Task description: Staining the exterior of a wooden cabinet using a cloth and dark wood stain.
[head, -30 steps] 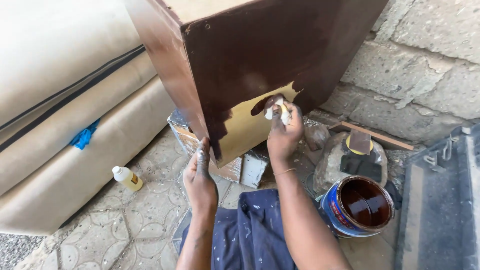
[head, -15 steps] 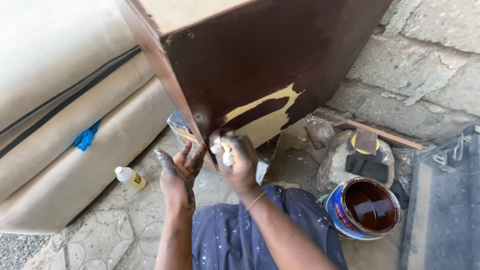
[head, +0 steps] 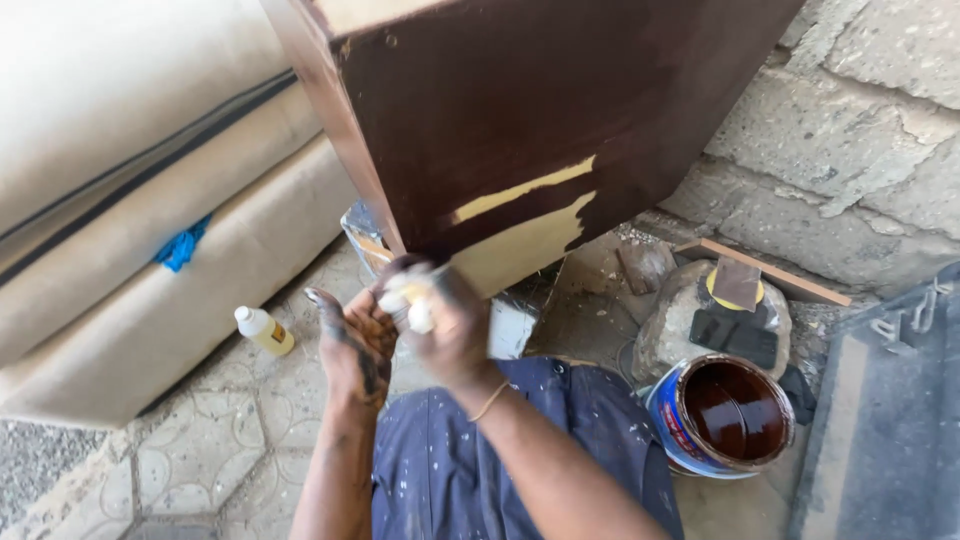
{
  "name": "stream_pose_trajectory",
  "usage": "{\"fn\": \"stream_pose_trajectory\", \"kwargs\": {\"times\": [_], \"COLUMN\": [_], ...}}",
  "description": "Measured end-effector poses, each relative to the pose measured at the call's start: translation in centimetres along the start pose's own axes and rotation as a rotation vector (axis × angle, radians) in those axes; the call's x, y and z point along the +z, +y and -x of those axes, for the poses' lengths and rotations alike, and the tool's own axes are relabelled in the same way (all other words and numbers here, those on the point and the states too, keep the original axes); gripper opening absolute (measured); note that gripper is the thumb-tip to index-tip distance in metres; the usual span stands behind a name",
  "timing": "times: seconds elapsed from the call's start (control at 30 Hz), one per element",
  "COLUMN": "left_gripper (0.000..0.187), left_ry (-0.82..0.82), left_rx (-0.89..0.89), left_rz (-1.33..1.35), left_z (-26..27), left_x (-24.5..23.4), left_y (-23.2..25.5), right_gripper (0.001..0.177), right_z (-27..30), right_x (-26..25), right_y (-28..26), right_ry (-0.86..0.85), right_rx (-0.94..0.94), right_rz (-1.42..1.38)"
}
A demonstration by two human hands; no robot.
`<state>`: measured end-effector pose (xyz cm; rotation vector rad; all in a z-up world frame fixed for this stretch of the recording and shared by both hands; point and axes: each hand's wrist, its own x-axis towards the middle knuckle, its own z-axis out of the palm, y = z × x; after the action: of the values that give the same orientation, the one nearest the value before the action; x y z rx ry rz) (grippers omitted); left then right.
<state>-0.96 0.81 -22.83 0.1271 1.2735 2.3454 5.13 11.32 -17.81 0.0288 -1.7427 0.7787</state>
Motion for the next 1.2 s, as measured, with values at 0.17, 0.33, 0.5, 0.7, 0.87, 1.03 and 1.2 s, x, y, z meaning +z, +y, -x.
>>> {"fn": "stream_pose_trajectory", "kwargs": {"times": [0.17,0.33,0.5,0.7,0.87,1.03,1.2], "left_gripper": [0.106,0.109,0.095,0.099,0.1,0.105,0.116], "left_ry": [-0.091,-0.186,-0.305,-0.25,-0.179,-0.182,-0.137], "left_rx": [0.017,-0.085,-0.074,-0.006,0.013,-0.057,-0.142], "left_rz": [0.004,0.07,0.261,-0.023,-0.019,0.076,0.092], "left_z": [4.3,2.4,1.7,4.3,4.0,0.4,2.5], "left_x": [5.7,3.0,2.2,4.4,4.6,0.9,2.0], "left_y": [4.6,2.6,1.8,4.3,3.6,2.0,5.1], "right_gripper": [0.006,0.013,0.008,0.01,0.016,0.028,0.011], "right_z": [-3.7,-8.3,-3.8,-7.8,-11.3,-5.5,2.4], "right_x": [-4.9,-10.3,-2.0,-8.2,-12.7,-3.3,-1.3], "right_y": [3.4,12.3,-0.6,5.4,14.9,1.0,-5.3], "right_ry": [0.105,0.546,0.221,0.137,0.486,0.524,0.007], "right_rx": [-0.083,0.436,0.152,-0.288,0.444,0.545,0.359], "right_rz": [0.143,0.013,-0.117,0.158,0.076,-0.153,-0.374]}}
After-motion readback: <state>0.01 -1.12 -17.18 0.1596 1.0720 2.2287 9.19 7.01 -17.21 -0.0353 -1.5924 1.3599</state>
